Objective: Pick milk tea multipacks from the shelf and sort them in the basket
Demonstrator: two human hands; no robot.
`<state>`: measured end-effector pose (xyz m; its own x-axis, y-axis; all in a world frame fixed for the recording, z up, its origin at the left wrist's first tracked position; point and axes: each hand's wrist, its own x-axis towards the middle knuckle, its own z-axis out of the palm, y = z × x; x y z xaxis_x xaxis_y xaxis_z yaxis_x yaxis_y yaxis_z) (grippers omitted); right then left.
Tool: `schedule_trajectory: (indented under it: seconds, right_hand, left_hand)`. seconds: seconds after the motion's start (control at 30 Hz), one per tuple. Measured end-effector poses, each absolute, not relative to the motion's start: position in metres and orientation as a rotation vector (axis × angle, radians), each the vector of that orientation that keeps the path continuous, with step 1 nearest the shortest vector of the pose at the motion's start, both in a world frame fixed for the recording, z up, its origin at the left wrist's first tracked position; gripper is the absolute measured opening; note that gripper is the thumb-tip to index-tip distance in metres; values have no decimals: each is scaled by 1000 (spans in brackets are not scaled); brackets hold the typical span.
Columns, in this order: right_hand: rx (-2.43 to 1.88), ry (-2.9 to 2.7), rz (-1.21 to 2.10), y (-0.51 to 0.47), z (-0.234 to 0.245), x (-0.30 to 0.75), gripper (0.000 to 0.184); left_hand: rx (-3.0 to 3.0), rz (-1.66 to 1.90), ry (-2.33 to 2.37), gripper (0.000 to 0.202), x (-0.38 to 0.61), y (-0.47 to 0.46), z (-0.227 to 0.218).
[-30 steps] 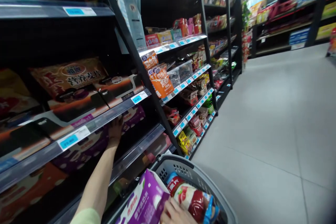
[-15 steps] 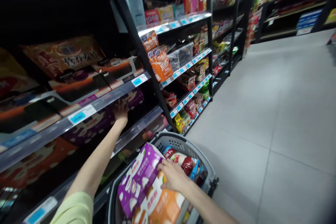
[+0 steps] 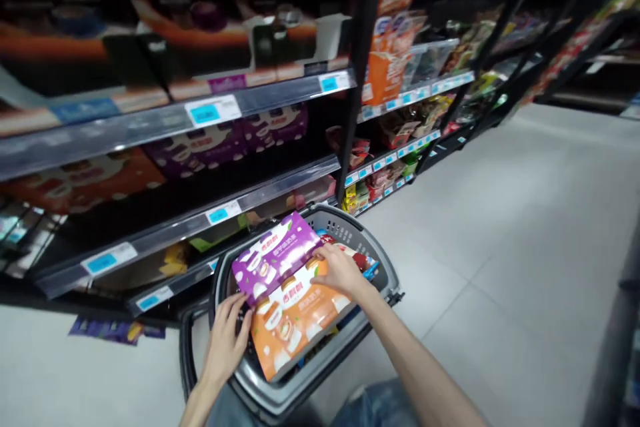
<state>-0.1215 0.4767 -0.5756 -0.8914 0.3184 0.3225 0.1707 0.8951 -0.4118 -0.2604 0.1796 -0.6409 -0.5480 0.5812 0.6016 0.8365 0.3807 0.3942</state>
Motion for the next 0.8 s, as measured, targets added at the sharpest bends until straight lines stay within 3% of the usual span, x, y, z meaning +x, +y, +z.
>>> schedule_trajectory:
  seconds: [0.2,0.3,0.8]
  right_hand:
    - [-885,-2745,465,464,-578,-116,69]
    - [-915,-2903,453,460,-582,-115,75]
    - [-969,-2865,729,455,-581,-111,68]
  left_hand:
    - [-1101,-1129,-2316,30,-264,180,-651]
    - [-1125,-1121,-2318,28,-264,179,-656]
    - [-1098,-1168,-2289,22,-255,171,-655]
